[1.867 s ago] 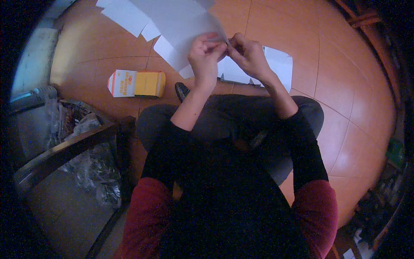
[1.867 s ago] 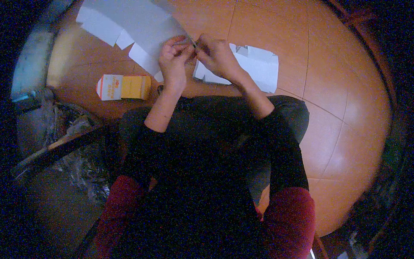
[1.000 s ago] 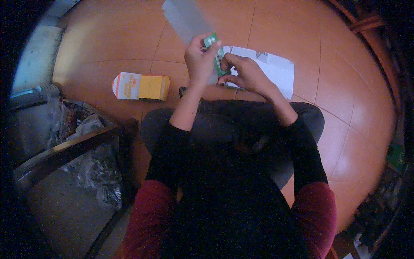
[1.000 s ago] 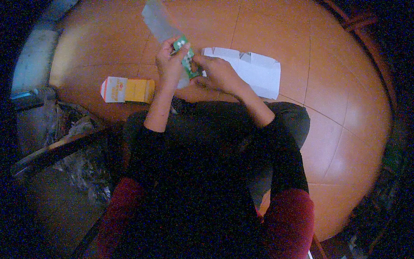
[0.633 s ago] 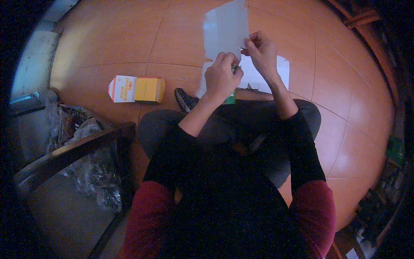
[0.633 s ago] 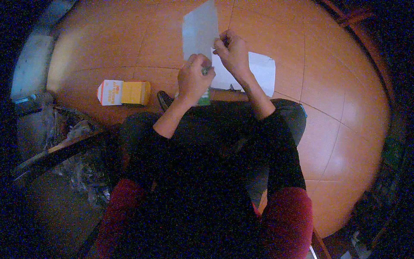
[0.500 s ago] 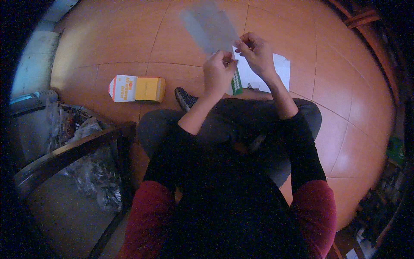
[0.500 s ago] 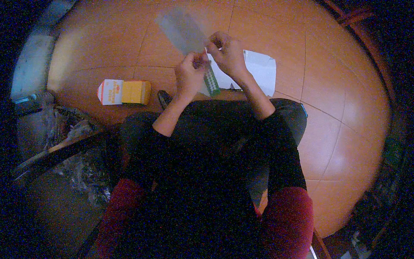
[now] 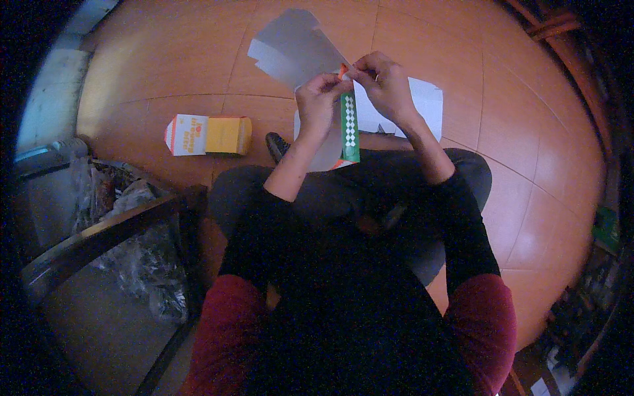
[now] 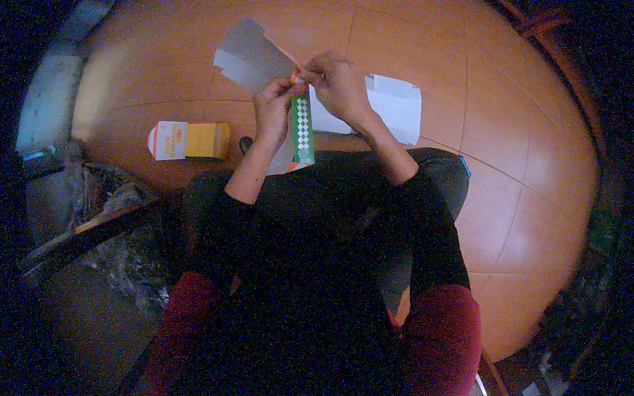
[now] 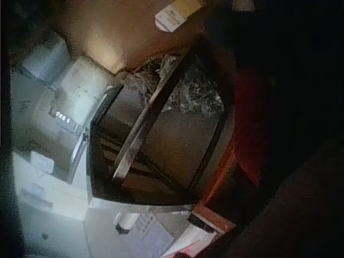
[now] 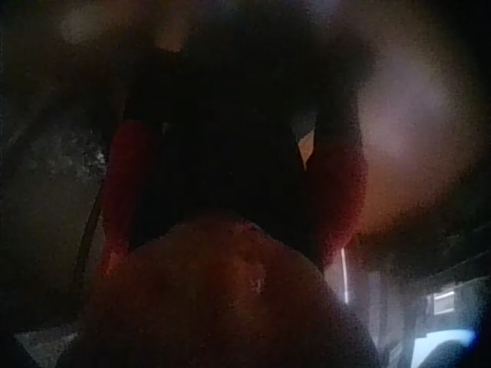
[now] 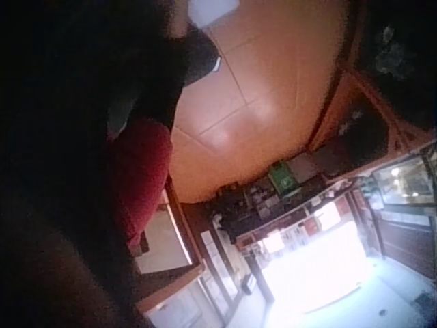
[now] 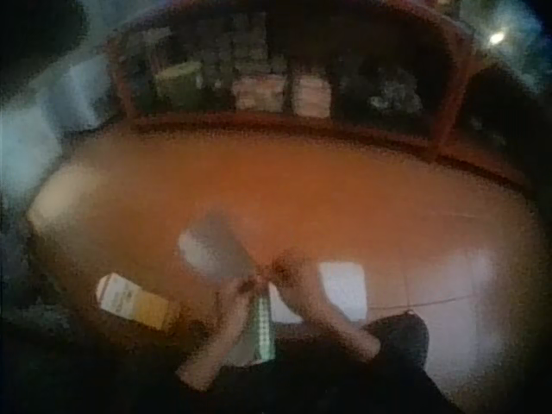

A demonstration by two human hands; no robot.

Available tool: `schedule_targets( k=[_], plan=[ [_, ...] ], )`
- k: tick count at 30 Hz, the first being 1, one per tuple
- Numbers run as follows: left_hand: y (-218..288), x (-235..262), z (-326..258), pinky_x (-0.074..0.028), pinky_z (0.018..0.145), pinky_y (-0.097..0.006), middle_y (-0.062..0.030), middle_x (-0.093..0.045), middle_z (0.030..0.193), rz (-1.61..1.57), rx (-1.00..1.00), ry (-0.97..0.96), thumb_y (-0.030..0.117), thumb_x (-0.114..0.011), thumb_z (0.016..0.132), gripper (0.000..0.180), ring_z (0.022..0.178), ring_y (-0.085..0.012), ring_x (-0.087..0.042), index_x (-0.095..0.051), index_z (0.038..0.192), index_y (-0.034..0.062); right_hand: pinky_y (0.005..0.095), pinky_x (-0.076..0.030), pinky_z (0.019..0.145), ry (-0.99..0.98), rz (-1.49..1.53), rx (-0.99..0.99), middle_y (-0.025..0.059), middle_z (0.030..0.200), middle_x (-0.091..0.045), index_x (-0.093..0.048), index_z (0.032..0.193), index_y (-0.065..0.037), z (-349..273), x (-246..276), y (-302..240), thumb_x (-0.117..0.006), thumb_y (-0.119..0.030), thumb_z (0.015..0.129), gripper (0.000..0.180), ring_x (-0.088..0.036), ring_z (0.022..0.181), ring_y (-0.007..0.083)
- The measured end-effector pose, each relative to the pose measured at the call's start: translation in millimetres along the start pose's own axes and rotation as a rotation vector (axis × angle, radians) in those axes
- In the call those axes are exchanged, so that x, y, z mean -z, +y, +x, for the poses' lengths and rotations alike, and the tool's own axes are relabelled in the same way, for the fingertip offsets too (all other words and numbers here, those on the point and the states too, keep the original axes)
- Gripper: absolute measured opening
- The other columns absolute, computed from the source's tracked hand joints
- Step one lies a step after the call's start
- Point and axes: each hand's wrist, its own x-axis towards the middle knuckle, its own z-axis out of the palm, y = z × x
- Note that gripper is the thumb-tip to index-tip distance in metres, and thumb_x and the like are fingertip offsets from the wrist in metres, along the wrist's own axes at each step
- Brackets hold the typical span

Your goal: The person sits on the floor and assembles small paper boxes from flat sheets. They fold the sheets into box shapes and place them on top of a stack of completed boxes.

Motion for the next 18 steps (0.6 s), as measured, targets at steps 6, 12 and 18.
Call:
schedule_targets(
  k=[6, 12, 18],
  plan=[
    [4, 0, 1, -0.041, 0.059, -0.022, -0.0045, -0.058, 0.068, -0.024, 0.007, -0.030, 0.008, -0.064, 0.068, 0.011, 0.063, -0.0081, -0.052, -0.060, 0.074, -0.0004, 0.0349, -0.042, 0.058, 0.110, 0.143, -0.173, 0.0133, 0.072, -0.056, -0.058, 0.071, -0.001, -3, 0, -7, -0.058, -0.016, 0.072, 0.016, -0.055, 0.065, 0.0278],
    [9, -2, -3, -0.043, 0.061, -0.022, -0.0063, -0.057, 0.079, -0.410, 0.134, -0.046, 0.007, -0.057, 0.074, 0.022, 0.068, -0.0110, -0.054, -0.052, 0.094, -0.0007, 0.0343, -0.042, 0.056, 0.093, 0.085, -0.113, 0.0131, 0.070, -0.056, -0.057, 0.071, -0.001, -7, -5, -5, -0.058, -0.016, 0.071, 0.015, -0.054, 0.063, 0.0276],
    [9, 1, -5, -0.043, 0.066, -0.023, -0.0054, -0.056, 0.083, -0.457, 0.361, -0.160, 0.011, -0.055, 0.077, 0.024, 0.073, -0.0118, -0.054, -0.050, 0.099, 0.0004, 0.0231, -0.038, 0.051, -0.161, 0.146, -0.180, 0.0030, 0.059, -0.052, -0.054, 0.069, 0.000, -3, 2, -1, -0.061, -0.012, 0.071, 0.014, -0.049, 0.056, 0.0107]
  ],
)
